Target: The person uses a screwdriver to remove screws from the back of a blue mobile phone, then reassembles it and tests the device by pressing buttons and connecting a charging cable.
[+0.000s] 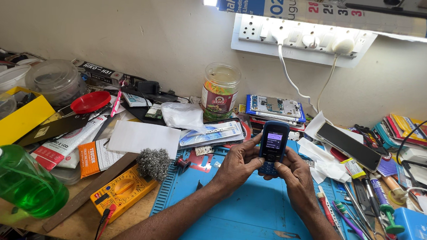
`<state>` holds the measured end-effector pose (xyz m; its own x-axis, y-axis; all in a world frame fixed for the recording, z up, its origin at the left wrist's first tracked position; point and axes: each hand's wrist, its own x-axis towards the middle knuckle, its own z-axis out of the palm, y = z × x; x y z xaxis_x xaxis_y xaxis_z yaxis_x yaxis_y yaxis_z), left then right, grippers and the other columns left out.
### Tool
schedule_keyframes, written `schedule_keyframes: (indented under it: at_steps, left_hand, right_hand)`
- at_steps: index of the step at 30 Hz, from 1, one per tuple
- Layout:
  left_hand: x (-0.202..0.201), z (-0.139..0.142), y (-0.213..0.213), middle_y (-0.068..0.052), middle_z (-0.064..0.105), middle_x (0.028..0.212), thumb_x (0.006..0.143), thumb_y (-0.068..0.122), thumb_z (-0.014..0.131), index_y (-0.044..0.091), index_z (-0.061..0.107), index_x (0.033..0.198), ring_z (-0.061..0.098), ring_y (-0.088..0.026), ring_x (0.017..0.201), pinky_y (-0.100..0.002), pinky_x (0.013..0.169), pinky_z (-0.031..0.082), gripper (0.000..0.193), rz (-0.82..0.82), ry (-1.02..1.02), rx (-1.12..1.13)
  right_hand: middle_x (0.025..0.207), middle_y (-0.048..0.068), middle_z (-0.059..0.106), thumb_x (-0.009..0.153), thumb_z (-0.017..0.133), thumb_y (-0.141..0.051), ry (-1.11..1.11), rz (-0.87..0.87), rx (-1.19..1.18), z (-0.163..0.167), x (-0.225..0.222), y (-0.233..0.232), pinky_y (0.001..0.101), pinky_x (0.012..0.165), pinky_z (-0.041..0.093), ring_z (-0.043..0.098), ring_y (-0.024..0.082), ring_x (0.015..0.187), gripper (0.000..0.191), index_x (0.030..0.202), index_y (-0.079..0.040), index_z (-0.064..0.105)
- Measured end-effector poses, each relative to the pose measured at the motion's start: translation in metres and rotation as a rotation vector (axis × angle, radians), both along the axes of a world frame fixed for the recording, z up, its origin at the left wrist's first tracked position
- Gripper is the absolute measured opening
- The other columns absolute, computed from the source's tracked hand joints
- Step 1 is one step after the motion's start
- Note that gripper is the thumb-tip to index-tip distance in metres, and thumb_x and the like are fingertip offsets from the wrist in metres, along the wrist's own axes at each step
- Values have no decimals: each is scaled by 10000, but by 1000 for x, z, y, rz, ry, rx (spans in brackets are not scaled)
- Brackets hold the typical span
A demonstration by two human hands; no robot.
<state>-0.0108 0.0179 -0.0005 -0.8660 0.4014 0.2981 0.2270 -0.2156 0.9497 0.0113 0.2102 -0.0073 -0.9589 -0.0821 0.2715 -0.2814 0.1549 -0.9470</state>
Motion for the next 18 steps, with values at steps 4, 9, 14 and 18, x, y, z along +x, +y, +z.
schedule_keyframes:
  at_steps: [4, 9, 14, 18]
  left_hand:
    - [0, 0, 1, -152, 724, 1196, 946, 43, 606, 147, 333, 1611, 713, -199, 1079, -374, 969, 594, 725, -10, -19, 9]
    - [0, 0, 0, -152, 726, 1199, 916, 21, 592, 162, 338, 1609, 718, -195, 1084, -373, 979, 601, 751, -3, -12, -8]
    - [2, 1, 0, -143, 722, 1195, 912, 11, 590, 155, 336, 1615, 712, -185, 1091, -366, 998, 586, 761, -10, -11, 3]
    - [3, 2, -1, -131, 727, 1168, 906, -6, 575, 146, 330, 1618, 711, -176, 1069, -353, 990, 584, 768, -16, -14, 10]
  right_hand:
    - [972, 221, 776, 914, 543, -164, 0, -3, 13, -2, -1, 1, 388, 736, 664, 786, 247, 817, 498, 1371, 35, 543]
    - [966, 220, 776, 918, 534, -178, -3, -1, 12, -4, -2, 2, 391, 719, 671, 787, 249, 815, 506, 1381, 25, 536]
    - [970, 217, 776, 928, 524, -177, -16, -8, 12, -1, -1, 0, 392, 721, 668, 784, 247, 811, 492, 1380, 16, 546]
    - [989, 210, 762, 915, 509, -135, 3, 9, -26, 2, 3, -2, 385, 737, 652, 762, 239, 819, 482, 1367, 27, 558]
